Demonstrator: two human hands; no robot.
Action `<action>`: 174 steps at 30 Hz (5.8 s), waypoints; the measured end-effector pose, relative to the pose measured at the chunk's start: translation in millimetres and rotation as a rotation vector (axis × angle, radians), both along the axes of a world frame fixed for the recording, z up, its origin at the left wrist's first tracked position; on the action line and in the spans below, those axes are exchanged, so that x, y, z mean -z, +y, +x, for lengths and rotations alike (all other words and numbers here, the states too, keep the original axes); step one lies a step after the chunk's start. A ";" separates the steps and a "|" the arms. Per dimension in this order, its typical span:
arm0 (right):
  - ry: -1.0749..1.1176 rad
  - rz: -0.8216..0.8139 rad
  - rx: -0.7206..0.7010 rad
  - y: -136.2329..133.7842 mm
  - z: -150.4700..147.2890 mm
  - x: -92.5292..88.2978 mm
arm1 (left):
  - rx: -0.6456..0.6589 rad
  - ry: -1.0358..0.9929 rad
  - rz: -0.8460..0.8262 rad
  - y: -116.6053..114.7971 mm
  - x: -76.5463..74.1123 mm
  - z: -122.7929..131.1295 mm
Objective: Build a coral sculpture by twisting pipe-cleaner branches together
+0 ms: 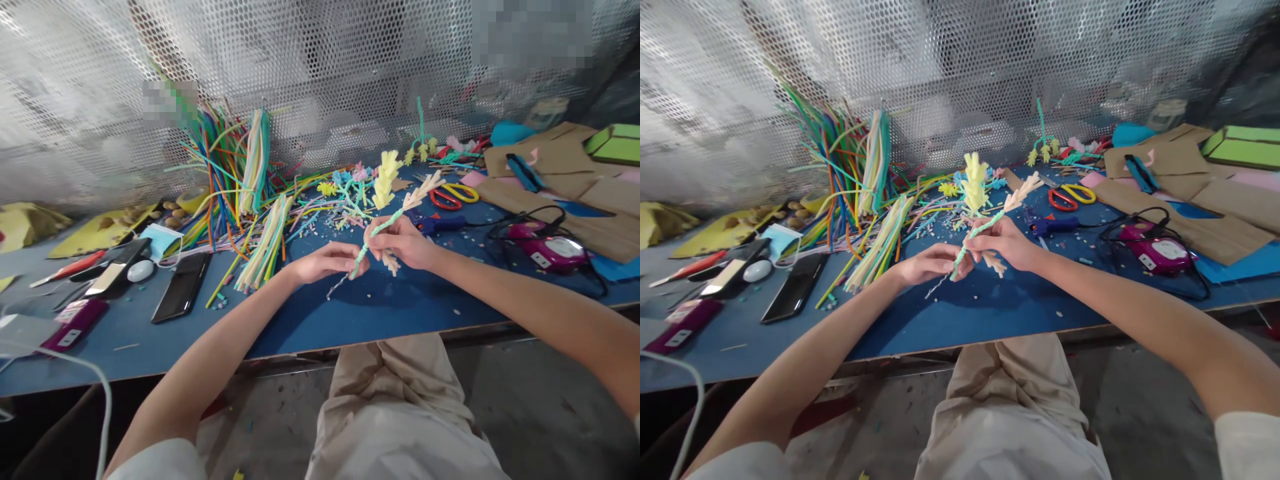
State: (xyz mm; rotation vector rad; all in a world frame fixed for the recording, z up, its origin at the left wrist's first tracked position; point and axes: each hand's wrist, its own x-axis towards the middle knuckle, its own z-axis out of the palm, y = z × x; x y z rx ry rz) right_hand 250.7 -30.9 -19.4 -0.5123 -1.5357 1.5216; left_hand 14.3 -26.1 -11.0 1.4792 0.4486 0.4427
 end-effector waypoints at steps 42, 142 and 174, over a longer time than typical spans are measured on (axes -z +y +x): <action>-0.313 0.372 0.544 -0.5 -2.4 -10.9 | -0.479 0.307 0.832 3.2 -9.5 4.2; -0.421 0.830 0.606 19.0 10.3 5.6 | -0.610 0.124 -0.177 8.2 11.8 11.2; -0.143 0.103 0.500 17.4 6.2 -6.2 | -0.691 0.470 0.865 -1.2 -3.7 7.1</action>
